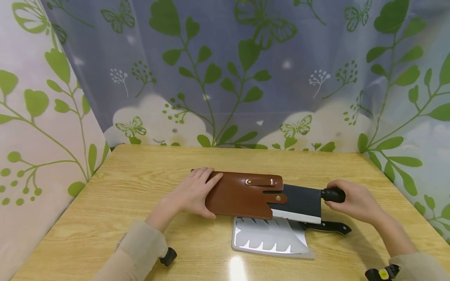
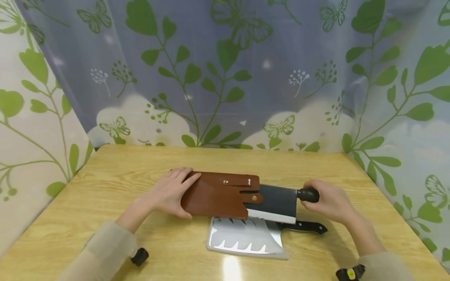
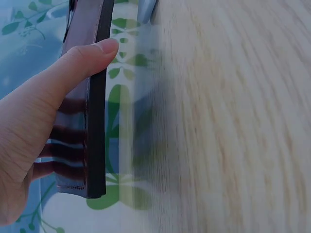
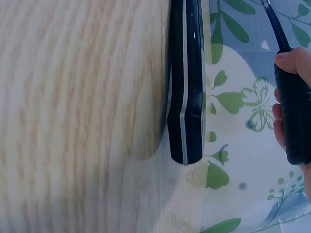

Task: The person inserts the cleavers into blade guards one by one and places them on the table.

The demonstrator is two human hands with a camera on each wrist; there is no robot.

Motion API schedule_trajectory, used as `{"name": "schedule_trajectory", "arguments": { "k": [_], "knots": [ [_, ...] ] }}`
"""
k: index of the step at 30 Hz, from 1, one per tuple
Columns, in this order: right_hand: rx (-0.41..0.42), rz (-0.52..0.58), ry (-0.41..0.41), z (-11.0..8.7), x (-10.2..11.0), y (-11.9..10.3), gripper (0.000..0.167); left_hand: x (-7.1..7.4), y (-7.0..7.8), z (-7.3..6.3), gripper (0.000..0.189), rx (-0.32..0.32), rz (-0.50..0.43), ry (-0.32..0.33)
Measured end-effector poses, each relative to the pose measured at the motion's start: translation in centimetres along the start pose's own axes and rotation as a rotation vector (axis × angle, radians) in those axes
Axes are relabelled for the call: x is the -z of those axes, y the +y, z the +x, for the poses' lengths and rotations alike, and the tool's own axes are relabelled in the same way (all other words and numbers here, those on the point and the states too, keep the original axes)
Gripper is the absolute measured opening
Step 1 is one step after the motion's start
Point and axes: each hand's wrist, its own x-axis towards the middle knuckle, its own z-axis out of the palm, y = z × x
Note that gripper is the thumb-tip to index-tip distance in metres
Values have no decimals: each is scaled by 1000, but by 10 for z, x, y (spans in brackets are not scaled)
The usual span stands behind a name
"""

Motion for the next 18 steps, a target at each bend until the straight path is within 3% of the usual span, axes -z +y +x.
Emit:
{"name": "schedule_trajectory", "arguments": {
  "k": [9,18],
  "knots": [
    [7,35,-19,9,-6,-9,35,-1,6,3,115,-24,22,43],
    [-6,52,-31,13,-11,-14,35,-1,8,4,115,-4,30,30]
  ]
}}
